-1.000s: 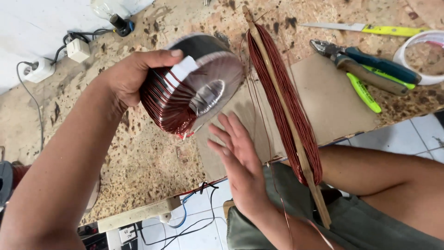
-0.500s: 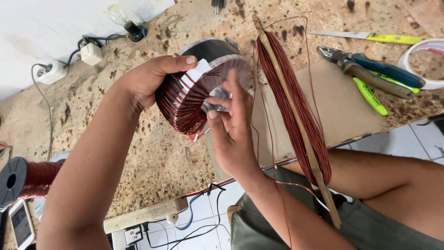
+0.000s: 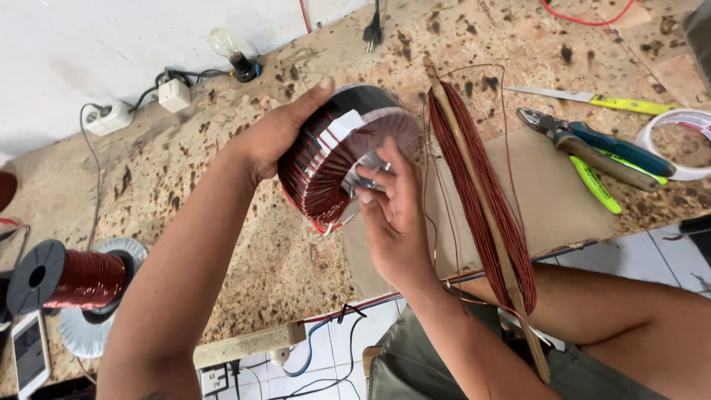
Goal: The person strips the insulation from the ends of a copper wire using pliers and a knife, then twists the ends together. They then insert the twisted wire into a toroidal coil on the table.
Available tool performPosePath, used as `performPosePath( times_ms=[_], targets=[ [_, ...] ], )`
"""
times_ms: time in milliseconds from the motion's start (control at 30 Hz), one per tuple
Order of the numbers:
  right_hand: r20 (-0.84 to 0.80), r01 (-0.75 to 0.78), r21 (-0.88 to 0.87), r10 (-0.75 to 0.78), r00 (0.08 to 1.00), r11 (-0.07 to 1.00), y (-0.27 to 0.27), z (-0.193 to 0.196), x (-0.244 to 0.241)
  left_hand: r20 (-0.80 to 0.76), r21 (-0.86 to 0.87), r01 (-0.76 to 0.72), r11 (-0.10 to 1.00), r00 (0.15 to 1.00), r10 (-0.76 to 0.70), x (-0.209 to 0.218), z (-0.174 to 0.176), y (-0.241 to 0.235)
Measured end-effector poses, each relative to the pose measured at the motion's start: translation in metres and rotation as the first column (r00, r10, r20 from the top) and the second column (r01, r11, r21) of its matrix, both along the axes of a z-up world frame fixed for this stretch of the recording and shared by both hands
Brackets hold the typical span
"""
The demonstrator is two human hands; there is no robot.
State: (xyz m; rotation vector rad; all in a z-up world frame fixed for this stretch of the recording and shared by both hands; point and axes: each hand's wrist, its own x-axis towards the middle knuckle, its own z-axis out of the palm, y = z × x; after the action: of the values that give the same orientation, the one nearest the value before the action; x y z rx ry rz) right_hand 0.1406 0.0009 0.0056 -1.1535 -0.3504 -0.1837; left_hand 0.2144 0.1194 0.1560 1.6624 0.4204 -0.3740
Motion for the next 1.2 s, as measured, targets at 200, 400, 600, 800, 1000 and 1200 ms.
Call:
performPosePath(
  times_ms=[200,400,600,800,1000,1200],
  targets=[
    [-0.167,-0.013,-0.078,0.0,0.986,0.997,-0.013,-0.045,-0.011,-0.109,0.017,0.184,0.983,0.977,-0.181,0.024,-0.006,0.019],
    [-0.29,-0.054,-0.17,0.002,0.957,0.984,-0.021,-0.051,-0.011,-0.096,-0.055,0.191,0.98,0.976,-0.196,0.037,-0.013,0.012],
    [-0.375,-0.03,-0.022,0.019,0.927,0.999,0.004,-0.057,-0.003,-0.128,-0.064,0.139,0.988,0.981,-0.146,0.049,-0.02,0.008],
    [-0.334,0.064,-0.358,-0.191,0.923,0.932,0.014,-0.019,0.014,-0.113,0.035,0.126,0.991,0.986,-0.121,0.032,-0.009,0.004],
    [-0.295,0.139,-0.395,-0.27,0.917,0.908,0.025,-0.041,0.024,-0.063,-0.064,0.076,0.995,0.995,-0.08,0.031,-0.021,0.016],
    [-0.283,0.091,-0.369,-0.205,0.937,0.925,0.025,-0.041,0.017,0.137,0.316,-0.093,0.944,0.989,0.052,0.003,-0.012,0.008]
  ],
)
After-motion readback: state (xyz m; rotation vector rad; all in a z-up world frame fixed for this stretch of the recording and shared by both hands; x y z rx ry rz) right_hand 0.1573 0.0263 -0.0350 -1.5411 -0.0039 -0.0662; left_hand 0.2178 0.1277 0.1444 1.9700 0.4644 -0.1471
